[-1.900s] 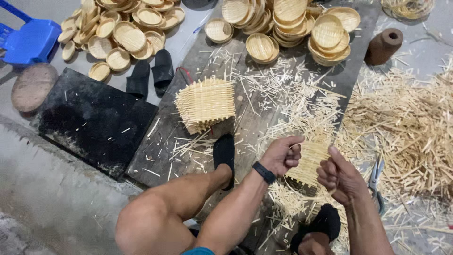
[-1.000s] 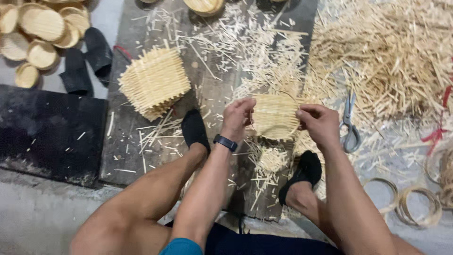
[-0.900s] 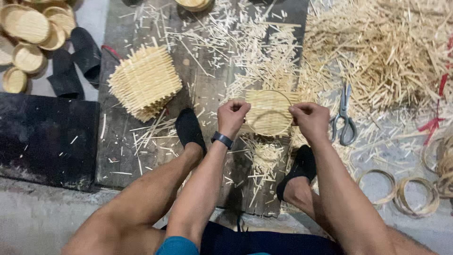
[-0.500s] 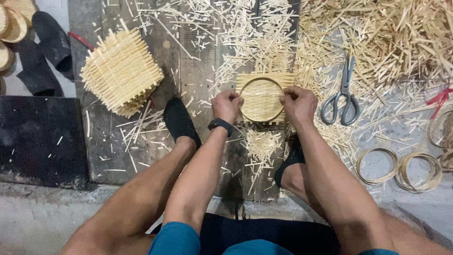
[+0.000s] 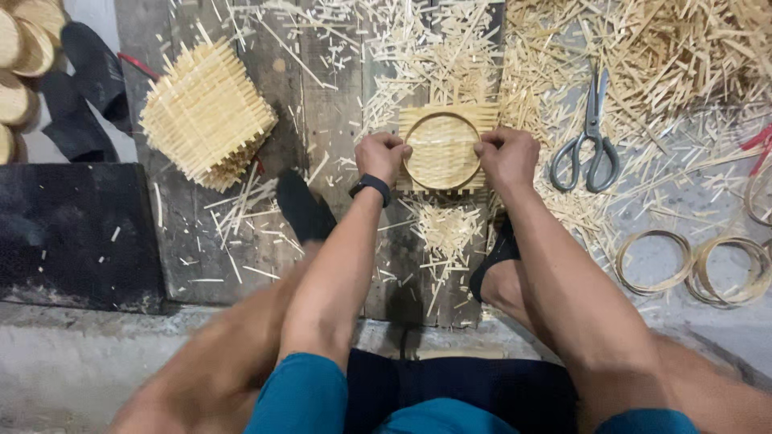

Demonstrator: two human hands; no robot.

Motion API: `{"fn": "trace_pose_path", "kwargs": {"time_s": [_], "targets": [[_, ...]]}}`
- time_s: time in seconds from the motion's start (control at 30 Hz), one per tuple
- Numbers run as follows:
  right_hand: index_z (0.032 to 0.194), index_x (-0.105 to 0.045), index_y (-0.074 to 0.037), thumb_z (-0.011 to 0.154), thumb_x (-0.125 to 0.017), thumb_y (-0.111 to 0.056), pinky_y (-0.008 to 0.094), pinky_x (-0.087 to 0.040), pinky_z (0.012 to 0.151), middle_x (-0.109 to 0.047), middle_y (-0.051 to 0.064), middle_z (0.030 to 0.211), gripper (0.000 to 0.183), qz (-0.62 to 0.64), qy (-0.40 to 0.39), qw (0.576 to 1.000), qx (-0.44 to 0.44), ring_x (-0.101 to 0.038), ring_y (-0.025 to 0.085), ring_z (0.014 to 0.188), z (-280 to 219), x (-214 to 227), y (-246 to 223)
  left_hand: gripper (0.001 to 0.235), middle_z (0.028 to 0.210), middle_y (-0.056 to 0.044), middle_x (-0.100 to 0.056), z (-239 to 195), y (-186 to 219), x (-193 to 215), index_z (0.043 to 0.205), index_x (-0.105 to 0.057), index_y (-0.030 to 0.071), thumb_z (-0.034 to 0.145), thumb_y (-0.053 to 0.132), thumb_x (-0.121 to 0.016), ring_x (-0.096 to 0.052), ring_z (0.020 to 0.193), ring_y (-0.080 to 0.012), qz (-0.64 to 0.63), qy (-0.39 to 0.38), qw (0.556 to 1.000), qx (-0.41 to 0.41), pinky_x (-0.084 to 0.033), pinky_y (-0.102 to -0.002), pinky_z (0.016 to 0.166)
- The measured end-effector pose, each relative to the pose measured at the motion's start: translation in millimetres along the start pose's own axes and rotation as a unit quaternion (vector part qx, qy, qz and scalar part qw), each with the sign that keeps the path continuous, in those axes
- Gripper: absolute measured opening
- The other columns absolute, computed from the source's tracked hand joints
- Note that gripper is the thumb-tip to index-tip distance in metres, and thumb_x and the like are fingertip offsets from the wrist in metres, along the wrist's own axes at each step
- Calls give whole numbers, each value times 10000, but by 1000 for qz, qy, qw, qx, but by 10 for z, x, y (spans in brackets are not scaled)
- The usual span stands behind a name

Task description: The person weaves thin bamboo strips into small round basins, using a wooden block as a form. They trim excess strips with shears and stack the finished basins on the floor.

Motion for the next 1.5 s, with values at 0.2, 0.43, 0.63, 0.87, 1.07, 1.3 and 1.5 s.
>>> {"fn": "trace_pose_path", "kwargs": {"time_s": [0.2,0.43,0.63,0.87,1.07,1.3,1.5], "targets": [[928,-818,-74,795,-824,-184,396,-573,752,-754,162,831,172,-32,22,998,53,-736,300,756,49,-182,296,149,692,-79,-765,143,-255,-200,741,-788,84,625,132,-867,-730,631,-182,-69,-5,996,52,-585,-322,639],[954,-813,-81,769,-823,-240,370,-579,736,-766,127,829,244,-31,-33,998,36,-741,253,732,180,-137,322,148,772,-68,-769,270,-106,-206,756,-806,156,618,153,-860,-752,746,-226,17,-46,995,82,-603,-345,748],[966,-816,-63,795,-846,-212,347,-575,719,-774,120,804,228,-39,-62,997,-39,-729,215,694,225,-142,380,142,777,-78,-773,234,-98,-183,774,-798,143,644,120,-852,-748,748,-228,-10,-45,997,55,-604,-346,747],[953,-829,-55,762,-888,-196,336,-568,694,-775,114,788,245,-45,-113,992,-41,-721,203,685,431,-198,645,205,827,-77,-787,320,-266,-219,791,-796,65,632,94,-923,-750,782,-190,-77,-90,986,116,-590,-327,768],[925,-839,-39,766,-890,-218,377,-574,686,-800,120,797,244,-61,-199,977,-43,-713,202,689,593,-71,454,208,967,-128,-773,533,-131,-130,933,-809,70,772,200,-832,-734,907,-276,-17,-173,981,85,-596,-400,840],[889,-752,-3,993,-672,-409,309,-409,530,-685,93,737,427,137,-159,923,-322,-574,160,602,-559,-456,136,184,998,-77,-773,442,476,-346,900,-824,177,768,275,-740,-695,1023,-332,117,6,901,-417,-527,-419,896],[764,-618,-32,986,-700,-320,294,-330,400,-553,61,625,372,335,-78,859,-379,-448,146,453,-854,-1163,439,230,989,-82,-757,296,325,-488,1051,-803,134,955,310,-688,-712,957,-271,-70,-87,952,-284,-556,-376,885]]}}
Point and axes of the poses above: each hand's wrist, its own z-axis towards the middle knuckle, its own x-axis out of the back of the hand, y = z × x, the point moved 1 cm from there along z, towards the middle knuckle
